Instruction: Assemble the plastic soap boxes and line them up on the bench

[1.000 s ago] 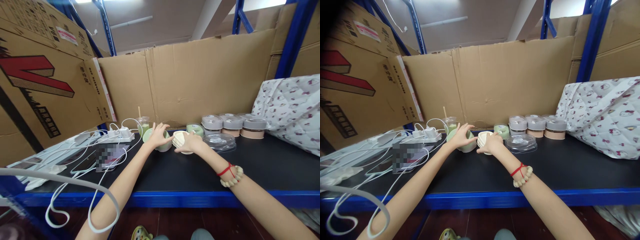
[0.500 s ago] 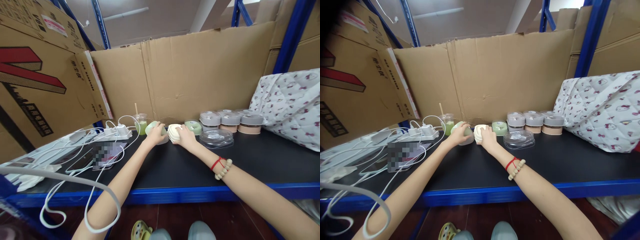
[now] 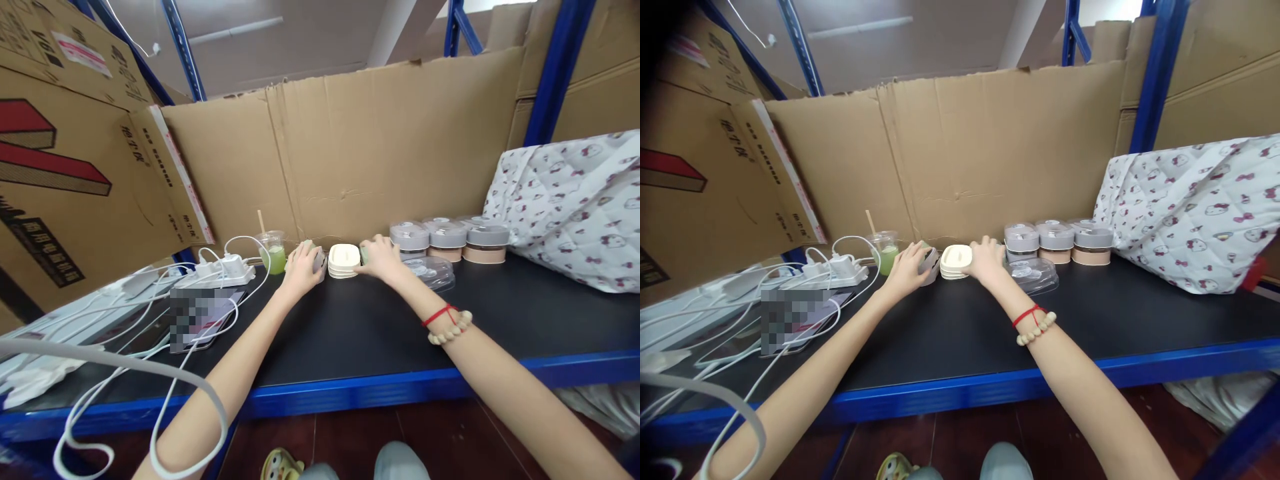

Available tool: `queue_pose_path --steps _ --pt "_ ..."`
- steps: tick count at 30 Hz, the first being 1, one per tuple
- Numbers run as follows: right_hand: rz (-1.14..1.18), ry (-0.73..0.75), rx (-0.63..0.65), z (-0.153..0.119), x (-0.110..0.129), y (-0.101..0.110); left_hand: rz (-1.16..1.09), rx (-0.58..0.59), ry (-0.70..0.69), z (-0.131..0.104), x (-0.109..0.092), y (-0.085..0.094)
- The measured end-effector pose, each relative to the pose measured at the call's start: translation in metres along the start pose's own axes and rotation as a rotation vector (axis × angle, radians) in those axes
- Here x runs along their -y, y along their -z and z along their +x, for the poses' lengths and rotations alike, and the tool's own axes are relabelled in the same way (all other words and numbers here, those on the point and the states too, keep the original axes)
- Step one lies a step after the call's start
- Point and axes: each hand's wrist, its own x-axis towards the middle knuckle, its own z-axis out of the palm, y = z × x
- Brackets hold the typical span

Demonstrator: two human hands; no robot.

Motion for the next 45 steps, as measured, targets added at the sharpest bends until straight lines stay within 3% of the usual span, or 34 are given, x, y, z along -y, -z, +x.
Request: queue_pose_path --steps 3,6,8,11,14,20,24,28,33,37,42,45 --pt "-0.047 -0.196 0.073 0.015 -0.029 0.014 -0.044 -0.030 -0.043 -0.003 -0.011 -0.004" --pt "-0.048 -0.219 0.045 0.028 -0.054 0.017 -0.078 -0.017 -0.127 -0.008 -0.023 -0.011" --pt "-0.027 -0.206 -0.004 0.030 -0.058 0.013 -0.107 0.009 -0.194 -0.011 -0.029 -0.017" --pt "-0.033 -0.054 -0.094 0.023 -0.044 -0.001 -0.140 0.062 -0.248 -0.015 -0.037 -0.023" --pt "-0.112 0.046 -0.092 0.014 -0.023 -0.018 -0.113 0.076 -0.212 -0.016 -0.041 -0.025" --pt "-0.154 0.020 -0.070 0.008 -0.010 -0.030 0.002 -0.170 0.116 -0.010 -0.028 -0.017" --pt "-0.096 -0.104 -0.066 0.007 -0.009 -0.027 0.027 -0.139 0.241 -0.008 -0.017 -0.016" --pt "-0.071 -0.132 -0.040 0.008 -0.006 -0.027 0.007 -0.100 0.211 -0.009 -0.018 -0.019" --pt "0.004 -0.210 -0.037 0.009 -0.008 -0.024 -0.080 -0.211 0.165 -0.010 -0.023 -0.020" --pt "0.015 -0.242 -0.027 0.009 -0.009 -0.023 -0.186 -0.234 0.089 -0.010 -0.028 -0.017" --pt "0.078 -0.210 -0.109 0.010 -0.013 -0.019 -0.357 -0.310 0.018 -0.010 -0.032 -0.013" --pt "0.178 -0.212 -0.203 0.009 -0.015 -0.011 -0.599 -0.357 0.038 -0.008 -0.036 -0.011"
